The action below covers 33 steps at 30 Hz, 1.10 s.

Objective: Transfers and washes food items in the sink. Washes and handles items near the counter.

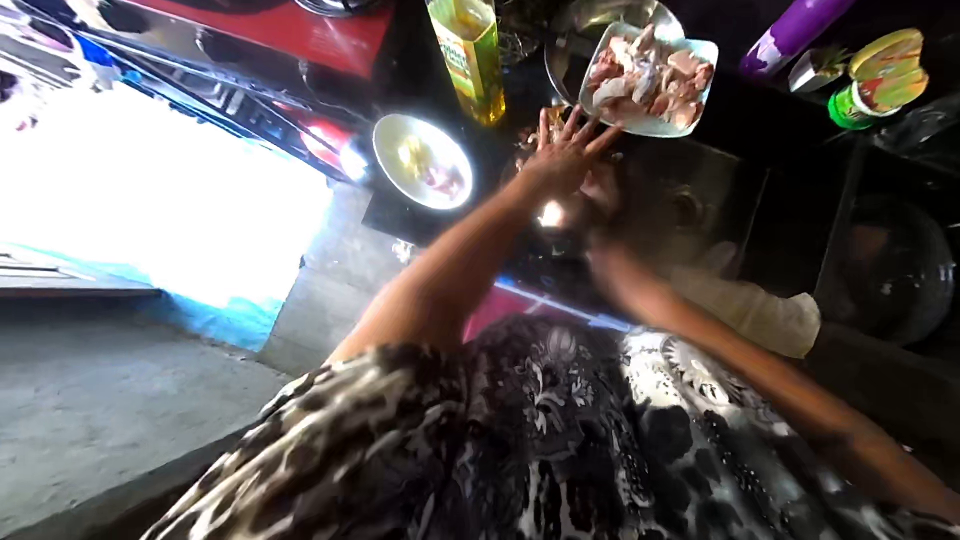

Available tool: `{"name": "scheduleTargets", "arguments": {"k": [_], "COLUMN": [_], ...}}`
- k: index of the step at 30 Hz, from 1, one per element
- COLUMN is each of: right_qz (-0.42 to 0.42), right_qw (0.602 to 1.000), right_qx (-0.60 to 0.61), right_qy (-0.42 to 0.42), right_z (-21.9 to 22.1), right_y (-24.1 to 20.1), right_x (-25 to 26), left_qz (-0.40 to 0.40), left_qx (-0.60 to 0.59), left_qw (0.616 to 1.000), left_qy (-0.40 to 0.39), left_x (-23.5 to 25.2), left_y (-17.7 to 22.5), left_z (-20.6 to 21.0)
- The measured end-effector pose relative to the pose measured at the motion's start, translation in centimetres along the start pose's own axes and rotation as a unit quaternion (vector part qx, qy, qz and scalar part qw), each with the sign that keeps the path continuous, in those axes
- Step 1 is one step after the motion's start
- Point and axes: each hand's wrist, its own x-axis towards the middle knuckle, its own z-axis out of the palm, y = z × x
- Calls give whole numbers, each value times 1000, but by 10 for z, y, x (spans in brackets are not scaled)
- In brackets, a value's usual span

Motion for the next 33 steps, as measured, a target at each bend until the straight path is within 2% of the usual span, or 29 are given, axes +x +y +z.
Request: {"name": "scheduleTargets", "arguments": {"k": [2,3,5,7,8,11,12,14,16,17,19,21,22,26,33], "right_qz": [10,16,22,43,46,29,25,26,35,39,47,58,65,94,80], "right_qw": [1000,999,999,998,998,999,1000,999,999,999,998,998,996,992,994], "right_qx": [11,29,39,49,50,20,14,17,27,30,25,-3,-18,-36,-11], "right_qy": [-11,-16,3,-1,-5,11,10,6,-10,-15,-22,-37,-51,-83,-67], "right_z": [-2,-4,-9,-13,-11,1,2,1,-1,-3,-6,-5,-6,-10,-11], "right_y": [2,1,0,-2,1,10,10,8,7,6,4,5,6,4,0], "right_x": [3,-2,0,4,8,18,19,21,16,13,12,11,9,12,35], "left_qz": [-46,-84,-153,-172,-162,-139,-144,-152,-139,-147,-202,-139,-128,-91,76], "left_qx": [-52,-82,-107,-86,-77,-78,-85,-106,-102,-101,-119,-108,-108,-106,-124], "left_qw": [996,992,982,969,969,986,985,982,978,976,972,971,969,983,982], "left_qy": [-52,-45,40,155,168,57,31,42,115,122,31,161,181,120,122], "left_x": [10,11,13,-14,-38,-106,-118,-119,-115,-112,-105,-110,-110,-118,-126], "left_y": [-14,-10,4,24,31,30,30,30,16,13,17,2,-1,7,0], "left_z": [-2,-16,-57,-70,-57,24,39,47,67,67,42,70,77,69,81]}}
